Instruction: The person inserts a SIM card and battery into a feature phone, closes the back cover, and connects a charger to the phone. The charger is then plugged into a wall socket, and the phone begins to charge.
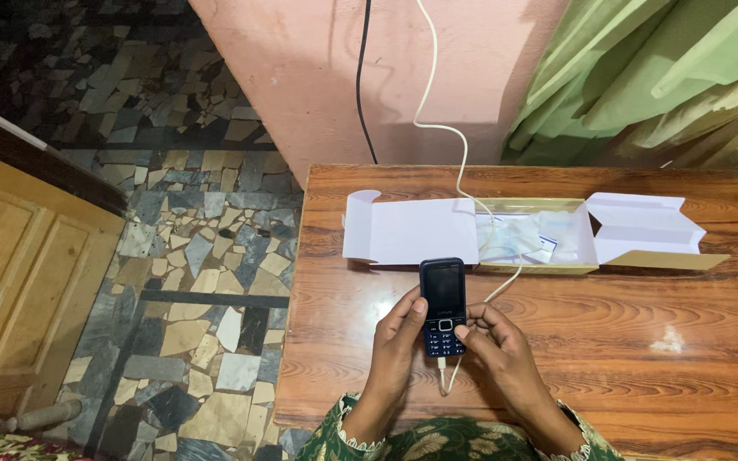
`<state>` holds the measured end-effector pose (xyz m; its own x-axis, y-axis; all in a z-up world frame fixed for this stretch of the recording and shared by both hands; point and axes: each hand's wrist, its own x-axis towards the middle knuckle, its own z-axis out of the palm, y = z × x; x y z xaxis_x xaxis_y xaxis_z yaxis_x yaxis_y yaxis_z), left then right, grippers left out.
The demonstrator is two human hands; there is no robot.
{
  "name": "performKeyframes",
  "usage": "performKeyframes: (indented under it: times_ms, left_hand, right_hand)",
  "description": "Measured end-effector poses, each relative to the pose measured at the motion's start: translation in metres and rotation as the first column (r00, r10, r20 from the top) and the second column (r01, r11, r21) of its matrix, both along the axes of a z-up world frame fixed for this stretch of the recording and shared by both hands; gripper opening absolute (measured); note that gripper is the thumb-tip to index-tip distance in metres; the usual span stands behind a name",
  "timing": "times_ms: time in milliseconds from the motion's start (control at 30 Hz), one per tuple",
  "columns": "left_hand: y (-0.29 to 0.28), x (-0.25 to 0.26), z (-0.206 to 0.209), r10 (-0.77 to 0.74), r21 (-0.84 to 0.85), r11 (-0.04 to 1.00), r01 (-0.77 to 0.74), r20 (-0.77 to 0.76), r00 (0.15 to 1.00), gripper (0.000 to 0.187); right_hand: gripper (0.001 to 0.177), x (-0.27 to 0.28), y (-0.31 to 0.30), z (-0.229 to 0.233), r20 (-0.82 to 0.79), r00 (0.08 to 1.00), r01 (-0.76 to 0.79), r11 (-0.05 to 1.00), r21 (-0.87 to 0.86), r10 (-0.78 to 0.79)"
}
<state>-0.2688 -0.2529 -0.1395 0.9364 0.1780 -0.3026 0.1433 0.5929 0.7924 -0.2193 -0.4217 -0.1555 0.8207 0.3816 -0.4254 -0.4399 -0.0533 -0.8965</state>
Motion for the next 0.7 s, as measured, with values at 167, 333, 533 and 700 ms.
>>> performKeyframes:
  times_ms: [167, 333, 533, 700]
  left_hand:
    - [0.0001, -0.0013, 0.0000, -0.027, 0.065, 0.997, 0.030, -0.053, 0.998, 0.053]
    - [0.0001, -0.0016, -0.0004, -0.017, 0.069, 0.997, 0.021, -0.066, 0.998, 0.053]
    - [-0.0012, -0.0020, -0.0030, 0.000, 0.074, 0.997, 0.008, -0.114, 0.993, 0.051]
    - [-0.0017, -0.0024, -0.0060, 0.000, 0.081, 0.997, 0.008, -0.102, 0.995, 0.050]
  right_hand:
    - [0.021, 0.0006, 0.0004, 0.0018, 0.022, 1.000, -0.003, 0.999, -0.043, 0.004]
    - [0.021, -0.0006, 0.0019, 0.0044, -0.052, 0.999, 0.005, 1.000, 0.017, -0.004]
    - [0.028, 0.0011, 0.0015, 0.0095, -0.065, 0.998, 0.002, 1.000, 0.028, 0.000]
    - [0.032, 0.0029, 0.0000, 0.0082, -0.010, 1.000, -0.016, 1.000, -0.004, 0.016]
